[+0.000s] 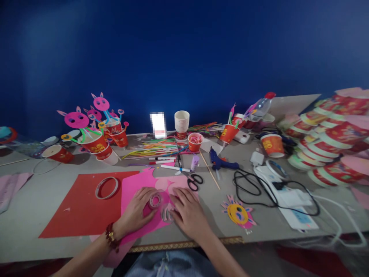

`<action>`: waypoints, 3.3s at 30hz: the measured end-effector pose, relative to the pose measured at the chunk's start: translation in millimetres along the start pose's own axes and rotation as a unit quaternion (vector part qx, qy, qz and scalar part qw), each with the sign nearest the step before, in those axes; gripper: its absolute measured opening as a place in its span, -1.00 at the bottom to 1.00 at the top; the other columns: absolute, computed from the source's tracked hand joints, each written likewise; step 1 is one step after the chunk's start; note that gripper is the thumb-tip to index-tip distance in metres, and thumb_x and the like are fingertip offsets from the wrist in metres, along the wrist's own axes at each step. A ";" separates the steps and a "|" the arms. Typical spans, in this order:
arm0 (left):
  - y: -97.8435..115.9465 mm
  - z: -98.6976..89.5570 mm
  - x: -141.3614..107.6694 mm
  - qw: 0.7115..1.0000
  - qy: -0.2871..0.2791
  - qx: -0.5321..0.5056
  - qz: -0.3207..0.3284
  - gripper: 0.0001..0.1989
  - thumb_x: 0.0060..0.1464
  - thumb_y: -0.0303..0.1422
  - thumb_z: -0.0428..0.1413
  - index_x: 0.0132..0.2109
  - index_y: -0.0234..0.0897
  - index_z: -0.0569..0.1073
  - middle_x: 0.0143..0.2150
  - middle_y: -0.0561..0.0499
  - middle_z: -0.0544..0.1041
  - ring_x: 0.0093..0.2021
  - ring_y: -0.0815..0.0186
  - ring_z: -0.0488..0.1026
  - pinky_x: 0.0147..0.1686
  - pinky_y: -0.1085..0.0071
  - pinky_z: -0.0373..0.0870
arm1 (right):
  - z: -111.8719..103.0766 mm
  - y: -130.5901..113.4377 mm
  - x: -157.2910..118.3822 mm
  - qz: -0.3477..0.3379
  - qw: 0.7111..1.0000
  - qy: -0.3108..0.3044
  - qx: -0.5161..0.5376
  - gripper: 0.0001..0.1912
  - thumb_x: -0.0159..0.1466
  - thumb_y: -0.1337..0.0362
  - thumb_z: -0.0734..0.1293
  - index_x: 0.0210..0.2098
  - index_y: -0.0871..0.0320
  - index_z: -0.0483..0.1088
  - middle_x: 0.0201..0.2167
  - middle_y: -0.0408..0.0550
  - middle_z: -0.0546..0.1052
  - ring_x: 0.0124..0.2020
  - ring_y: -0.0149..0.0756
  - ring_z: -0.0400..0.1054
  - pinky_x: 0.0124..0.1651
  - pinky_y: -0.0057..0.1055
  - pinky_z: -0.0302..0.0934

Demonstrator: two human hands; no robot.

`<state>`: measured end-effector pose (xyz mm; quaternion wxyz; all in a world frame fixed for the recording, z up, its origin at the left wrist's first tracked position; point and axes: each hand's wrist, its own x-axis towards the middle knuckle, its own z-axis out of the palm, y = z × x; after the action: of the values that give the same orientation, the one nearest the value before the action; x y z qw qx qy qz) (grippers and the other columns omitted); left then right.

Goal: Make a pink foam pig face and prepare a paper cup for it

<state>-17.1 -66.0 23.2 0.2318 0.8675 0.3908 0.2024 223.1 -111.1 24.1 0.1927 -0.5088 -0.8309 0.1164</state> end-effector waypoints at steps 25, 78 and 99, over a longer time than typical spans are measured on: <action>7.1 -17.0 1.1 0.992 -0.031 0.114 0.045 -0.60 0.23 -0.34 0.04 0.20 -0.16 0.30 0.08 -0.11 0.43 0.10 0.08 0.27 0.27 -0.14 -0.07 | 8.1 -30.2 5.5 -0.062 0.996 -0.027 0.063 -0.64 0.37 0.24 0.23 0.12 0.14 0.40 0.18 0.03 0.45 0.20 -0.09 0.29 0.27 -0.07 0.16; 20.0 -25.9 13.1 0.982 -0.065 0.173 0.028 -0.77 0.11 -0.33 0.17 -0.06 -0.21 0.42 -0.10 -0.07 0.39 -0.06 0.10 0.31 -0.01 0.13 0.28 | -39.0 14.3 183.4 0.270 0.949 -0.004 -0.161 -0.71 0.36 0.42 0.23 0.07 0.31 0.31 -0.16 0.25 0.54 -0.13 -0.01 0.50 -0.14 -0.14 0.36; 2.8 -23.0 13.2 0.998 -0.029 0.054 0.033 -0.79 0.13 -0.21 0.18 -0.18 -0.23 0.40 -0.15 -0.05 0.41 -0.14 0.16 0.36 -0.12 0.23 0.30 | 0.5 3.0 62.5 0.149 0.877 0.078 0.451 -0.66 0.23 -0.03 0.34 -0.31 0.15 0.39 -0.62 -0.24 0.41 -0.65 -0.39 0.37 -0.57 -0.50 0.24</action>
<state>-19.7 -51.9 45.6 0.1894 0.8966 0.3655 0.1633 199.8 -54.1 35.1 0.4455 -0.4918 -0.5853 0.4659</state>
